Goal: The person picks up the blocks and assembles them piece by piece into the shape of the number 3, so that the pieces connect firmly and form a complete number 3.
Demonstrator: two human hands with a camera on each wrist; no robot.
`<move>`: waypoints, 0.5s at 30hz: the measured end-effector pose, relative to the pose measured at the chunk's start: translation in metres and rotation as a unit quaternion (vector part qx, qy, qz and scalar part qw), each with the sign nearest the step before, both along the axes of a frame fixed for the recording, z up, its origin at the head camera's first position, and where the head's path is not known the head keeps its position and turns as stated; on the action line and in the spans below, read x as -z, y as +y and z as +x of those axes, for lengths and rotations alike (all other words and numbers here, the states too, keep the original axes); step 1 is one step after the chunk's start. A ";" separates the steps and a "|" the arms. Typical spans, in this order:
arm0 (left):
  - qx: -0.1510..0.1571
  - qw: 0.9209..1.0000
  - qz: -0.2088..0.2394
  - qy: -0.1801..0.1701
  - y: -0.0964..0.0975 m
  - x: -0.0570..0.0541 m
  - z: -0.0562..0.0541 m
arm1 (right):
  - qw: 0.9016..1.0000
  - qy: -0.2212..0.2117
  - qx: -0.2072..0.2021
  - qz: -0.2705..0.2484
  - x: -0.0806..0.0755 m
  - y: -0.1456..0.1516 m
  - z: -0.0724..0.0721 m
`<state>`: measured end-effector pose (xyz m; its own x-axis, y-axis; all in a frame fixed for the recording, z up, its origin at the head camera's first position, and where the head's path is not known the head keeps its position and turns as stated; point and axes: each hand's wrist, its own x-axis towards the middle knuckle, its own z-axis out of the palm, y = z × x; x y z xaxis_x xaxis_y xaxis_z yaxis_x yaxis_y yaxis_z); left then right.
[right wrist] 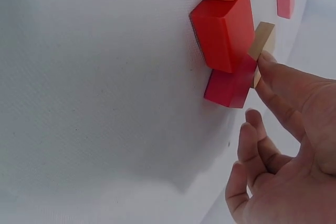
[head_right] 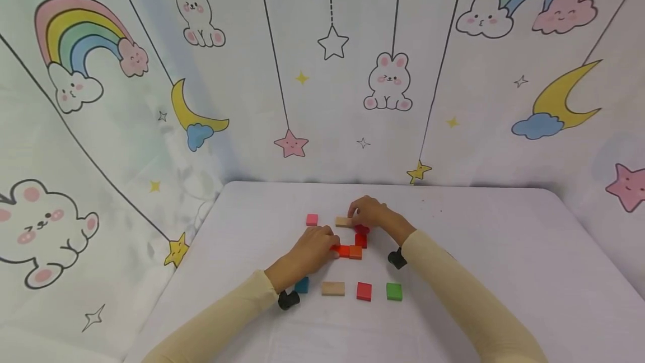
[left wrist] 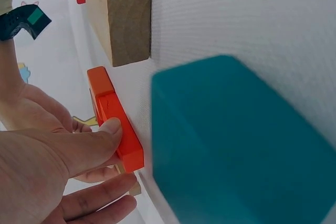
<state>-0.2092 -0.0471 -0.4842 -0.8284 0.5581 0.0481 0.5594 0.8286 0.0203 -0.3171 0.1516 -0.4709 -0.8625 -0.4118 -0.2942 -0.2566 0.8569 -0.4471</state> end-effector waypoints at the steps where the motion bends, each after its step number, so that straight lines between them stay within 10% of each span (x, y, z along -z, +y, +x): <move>1: -0.001 1.000 0.001 -0.002 0.000 0.000 0.000 | 1.000 0.001 -0.002 0.001 0.000 0.000 0.000; 15: -0.004 1.000 0.005 -0.010 -0.001 0.000 0.001 | 1.000 0.006 -0.007 -0.004 -0.004 -0.005 0.000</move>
